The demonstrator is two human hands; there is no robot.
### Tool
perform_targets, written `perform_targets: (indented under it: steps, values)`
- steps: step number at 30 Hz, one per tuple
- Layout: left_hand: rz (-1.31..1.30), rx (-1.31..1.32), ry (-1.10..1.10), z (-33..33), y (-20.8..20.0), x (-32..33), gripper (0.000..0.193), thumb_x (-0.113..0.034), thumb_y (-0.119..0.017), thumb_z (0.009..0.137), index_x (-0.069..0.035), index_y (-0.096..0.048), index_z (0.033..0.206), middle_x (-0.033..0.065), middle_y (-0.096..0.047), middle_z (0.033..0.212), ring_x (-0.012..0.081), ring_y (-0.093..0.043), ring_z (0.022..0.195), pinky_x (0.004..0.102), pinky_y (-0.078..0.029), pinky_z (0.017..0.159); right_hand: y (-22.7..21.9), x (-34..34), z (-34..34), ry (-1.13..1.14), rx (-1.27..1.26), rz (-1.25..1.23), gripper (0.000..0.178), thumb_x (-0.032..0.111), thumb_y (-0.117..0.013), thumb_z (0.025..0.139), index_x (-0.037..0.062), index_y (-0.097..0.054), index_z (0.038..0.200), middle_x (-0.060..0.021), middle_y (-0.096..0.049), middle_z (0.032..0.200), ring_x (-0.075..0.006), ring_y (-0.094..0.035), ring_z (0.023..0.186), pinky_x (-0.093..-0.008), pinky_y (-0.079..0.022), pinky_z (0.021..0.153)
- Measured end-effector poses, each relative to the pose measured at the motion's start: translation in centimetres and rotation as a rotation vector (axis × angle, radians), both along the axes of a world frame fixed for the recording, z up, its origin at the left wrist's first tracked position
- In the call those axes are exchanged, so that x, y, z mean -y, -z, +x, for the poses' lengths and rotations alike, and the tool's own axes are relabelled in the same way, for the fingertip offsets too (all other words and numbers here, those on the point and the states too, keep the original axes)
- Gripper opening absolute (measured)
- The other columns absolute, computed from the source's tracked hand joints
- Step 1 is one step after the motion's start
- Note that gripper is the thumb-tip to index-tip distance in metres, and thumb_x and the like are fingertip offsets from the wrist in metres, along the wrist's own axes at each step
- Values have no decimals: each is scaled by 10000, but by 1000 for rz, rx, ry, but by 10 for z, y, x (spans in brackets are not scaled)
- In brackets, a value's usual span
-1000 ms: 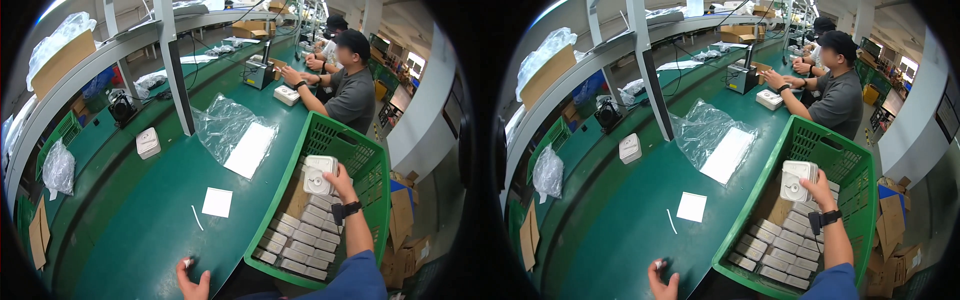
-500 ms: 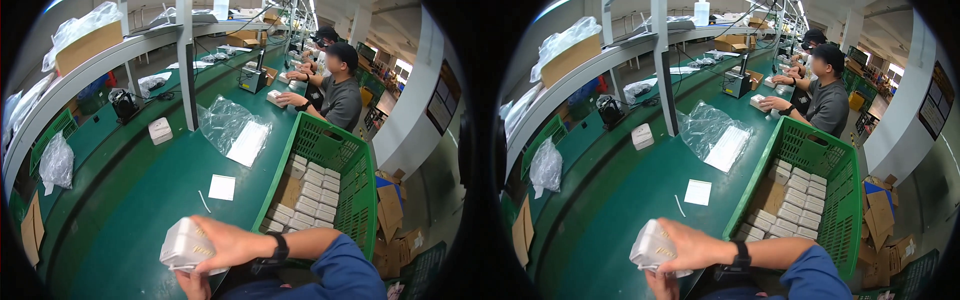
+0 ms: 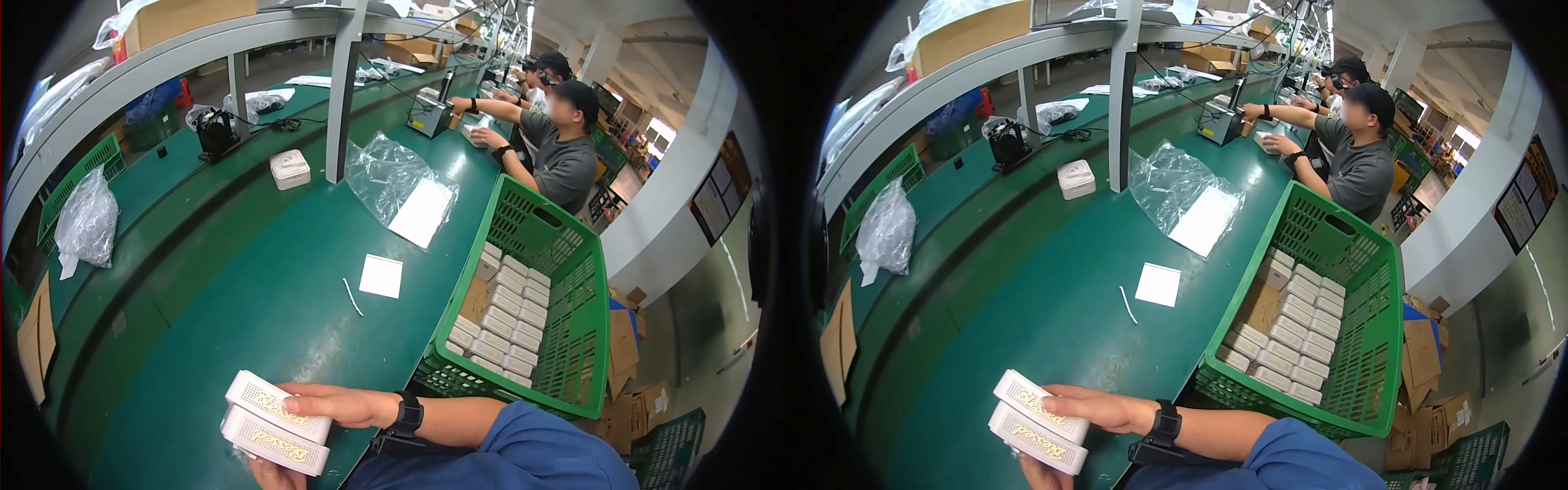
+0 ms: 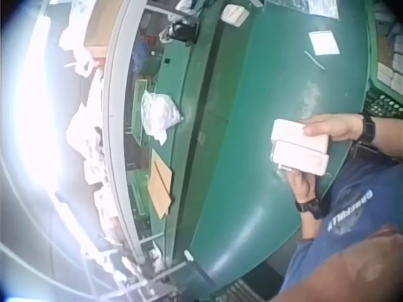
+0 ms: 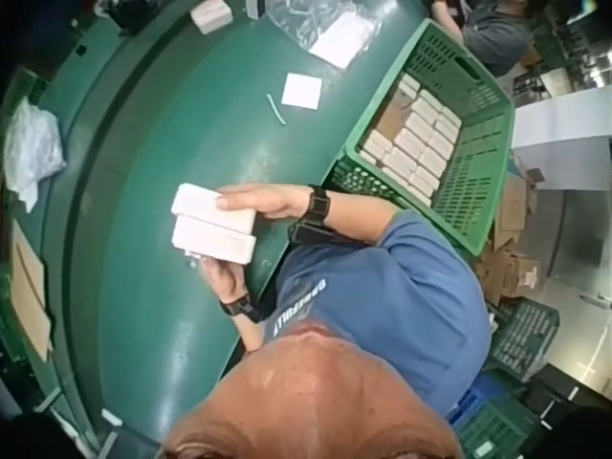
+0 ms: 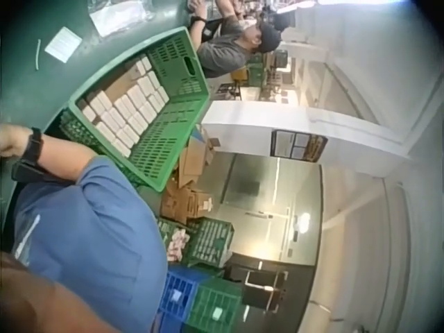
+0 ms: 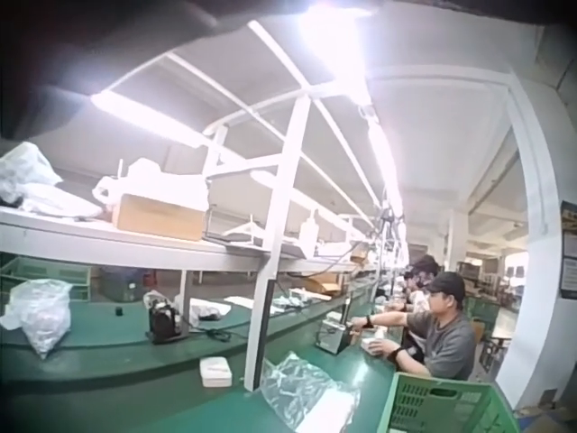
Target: The person removes white devices from a green crate and places them on the table. They then peel adhesive strips from a sheet and apply them to the center of each device.
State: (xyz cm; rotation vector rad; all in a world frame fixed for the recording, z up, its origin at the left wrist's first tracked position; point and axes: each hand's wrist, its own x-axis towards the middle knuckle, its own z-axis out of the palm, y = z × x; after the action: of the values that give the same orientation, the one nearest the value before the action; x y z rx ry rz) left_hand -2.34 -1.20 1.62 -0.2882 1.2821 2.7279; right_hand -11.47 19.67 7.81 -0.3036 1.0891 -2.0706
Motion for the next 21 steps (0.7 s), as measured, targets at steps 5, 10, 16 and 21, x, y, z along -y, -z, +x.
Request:
perform_targets:
  steps: [5,10,16,21]
  values:
    - [-78,-110,72,-12,-8,21,647,-323,-580,1057,40,-349,1541,191,-467,1539,338,-493,1388,485,-396,1165,1,19,-6,3,36,-104,754,547,-496,1059,45,-318,1593,-141,-473,1543,-249,-449,1433,-399,-364,1180]
    - [-230,-105,43,-26,-30,29,626,-247,-621,1035,44,-365,1527,188,-483,1523,325,-517,1364,460,-423,1139,13,36,-18,8,149,-135,717,541,-489,1063,39,-379,1563,-147,-471,1544,-248,-443,1439,-406,-394,1162]
    - [-357,68,-107,-42,-39,49,587,-177,-621,1029,56,-368,1504,197,-508,1477,299,-559,1300,430,-477,1080,15,36,-41,209,172,31,715,527,-587,1021,50,-432,1530,-180,-451,1534,-315,-474,1393,-443,-434,1121]
    - [-678,77,-482,-50,-36,66,520,-137,-636,1020,99,-417,1428,225,-562,1381,286,-591,1224,405,-502,1042,2,46,-49,617,-739,1205,798,513,-726,909,48,-465,1501,-212,-470,1474,-377,-483,1322,-490,-443,1054]
